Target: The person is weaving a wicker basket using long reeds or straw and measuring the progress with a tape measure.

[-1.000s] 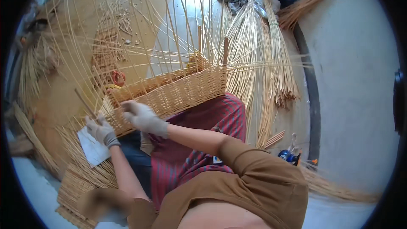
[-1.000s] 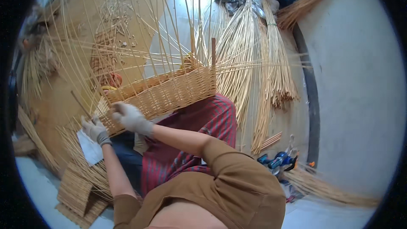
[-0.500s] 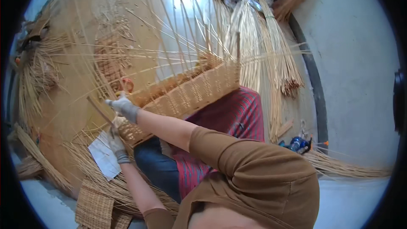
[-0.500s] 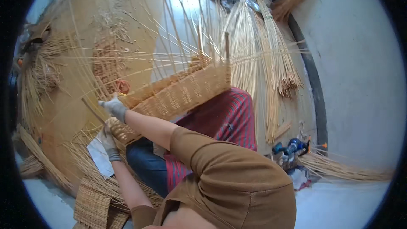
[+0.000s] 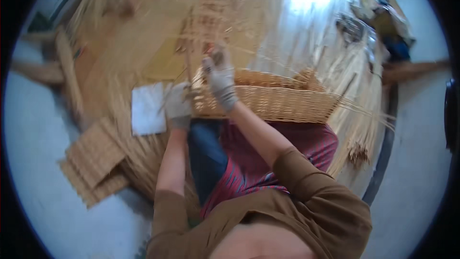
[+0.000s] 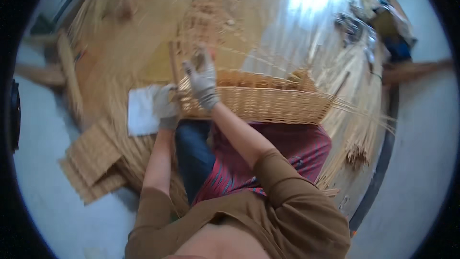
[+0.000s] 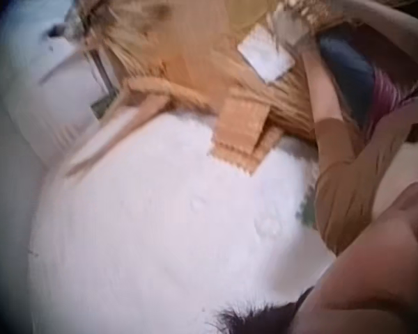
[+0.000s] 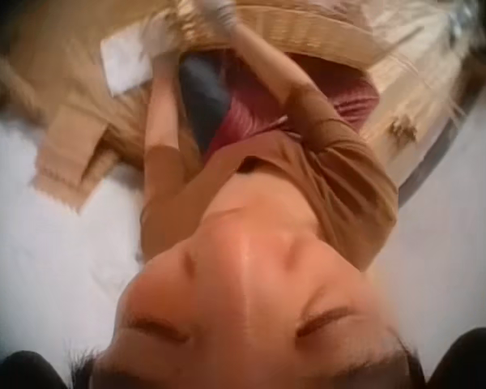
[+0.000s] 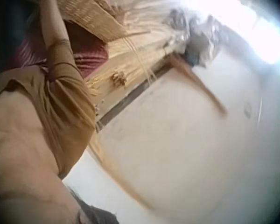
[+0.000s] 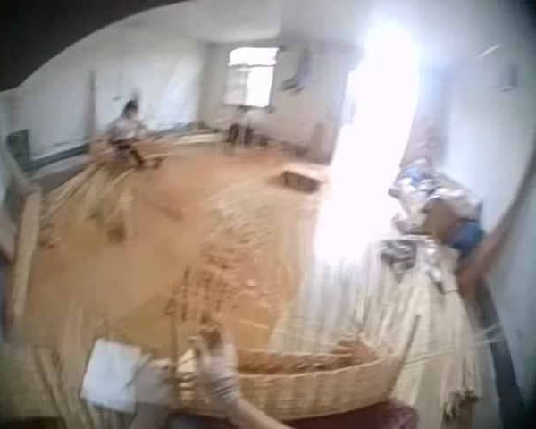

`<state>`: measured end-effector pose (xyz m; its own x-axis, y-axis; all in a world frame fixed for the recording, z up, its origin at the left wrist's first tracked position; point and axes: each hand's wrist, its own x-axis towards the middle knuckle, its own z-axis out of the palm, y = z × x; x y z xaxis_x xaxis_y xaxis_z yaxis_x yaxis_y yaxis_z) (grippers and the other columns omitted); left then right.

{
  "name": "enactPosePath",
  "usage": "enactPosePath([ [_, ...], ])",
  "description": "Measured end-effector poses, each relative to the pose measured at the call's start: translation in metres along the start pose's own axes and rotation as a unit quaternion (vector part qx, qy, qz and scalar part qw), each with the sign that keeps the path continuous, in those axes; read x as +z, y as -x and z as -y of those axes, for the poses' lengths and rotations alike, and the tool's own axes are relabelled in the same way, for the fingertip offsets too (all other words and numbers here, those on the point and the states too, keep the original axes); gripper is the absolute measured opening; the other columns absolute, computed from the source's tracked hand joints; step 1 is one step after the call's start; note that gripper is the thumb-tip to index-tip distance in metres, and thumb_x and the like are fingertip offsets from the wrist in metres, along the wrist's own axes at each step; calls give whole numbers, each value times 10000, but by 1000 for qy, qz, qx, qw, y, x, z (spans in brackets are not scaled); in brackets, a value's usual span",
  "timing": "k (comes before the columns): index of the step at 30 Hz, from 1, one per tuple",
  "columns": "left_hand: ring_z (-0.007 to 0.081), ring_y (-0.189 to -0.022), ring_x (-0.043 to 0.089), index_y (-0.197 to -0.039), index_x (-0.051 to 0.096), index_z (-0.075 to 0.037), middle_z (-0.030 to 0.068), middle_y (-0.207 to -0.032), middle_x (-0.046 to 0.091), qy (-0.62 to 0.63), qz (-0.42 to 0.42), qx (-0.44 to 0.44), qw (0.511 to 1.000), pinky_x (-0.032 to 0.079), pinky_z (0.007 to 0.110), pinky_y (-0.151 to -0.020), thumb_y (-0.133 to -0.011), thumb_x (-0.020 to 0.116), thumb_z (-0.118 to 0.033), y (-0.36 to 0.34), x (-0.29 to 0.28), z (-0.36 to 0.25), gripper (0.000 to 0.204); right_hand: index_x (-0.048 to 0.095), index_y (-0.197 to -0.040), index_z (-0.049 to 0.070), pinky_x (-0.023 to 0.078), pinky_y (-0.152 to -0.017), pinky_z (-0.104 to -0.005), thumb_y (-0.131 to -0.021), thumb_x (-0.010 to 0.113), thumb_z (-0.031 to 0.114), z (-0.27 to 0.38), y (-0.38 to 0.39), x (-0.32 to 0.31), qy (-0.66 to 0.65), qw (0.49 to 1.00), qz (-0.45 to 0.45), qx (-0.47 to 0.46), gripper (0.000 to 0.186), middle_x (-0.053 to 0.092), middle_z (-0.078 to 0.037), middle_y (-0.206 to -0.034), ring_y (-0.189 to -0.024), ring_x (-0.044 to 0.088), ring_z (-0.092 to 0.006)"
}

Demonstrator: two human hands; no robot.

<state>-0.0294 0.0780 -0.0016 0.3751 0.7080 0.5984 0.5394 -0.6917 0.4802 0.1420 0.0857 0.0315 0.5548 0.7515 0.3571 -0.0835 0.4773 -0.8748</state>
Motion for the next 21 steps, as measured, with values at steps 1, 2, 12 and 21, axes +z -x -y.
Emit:
enactPosePath([
  [1,285,-956,635,-962,662,-108,77,-960,689,-18,8,-52,998,405,452,-1029,-832,686,-331,-6,-3,-11,260,488,-1325,27,476,-950,-293,-1024,519,201,16,2,3,-26,999,-21,-12,349,586,-73,-1231,-1125,546,-126],
  [2,275,-945,639,-938,655,-122,60,-945,695,-32,17,-99,994,405,449,-1031,-781,745,-341,-13,-10,-24,283,487,-1331,19,455,-960,-294,-1025,521,235,36,3,9,-50,997,-48,-27,376,590,-89,-1234,-1141,547,-142],
  [12,278,-1119,535,-917,606,-113,65,-1060,614,-30,67,-64,995,346,452,-1046,-697,787,-415,-12,-21,-12,415,597,-976,51,428,-562,-271,-1046,464,292,56,59,-37,-65,977,9,201,284,447,40,-662,-554,388,-62],
  [21,265,-1036,636,-1494,317,-256,53,-1360,539,-90,302,-38,948,523,403,-795,-746,783,-315,-22,-28,-54,884,634,-1054,50,545,-715,-297,-1032,495,294,71,70,-108,-14,949,-86,302,281,679,-53,-911,-832,667,-153],
])
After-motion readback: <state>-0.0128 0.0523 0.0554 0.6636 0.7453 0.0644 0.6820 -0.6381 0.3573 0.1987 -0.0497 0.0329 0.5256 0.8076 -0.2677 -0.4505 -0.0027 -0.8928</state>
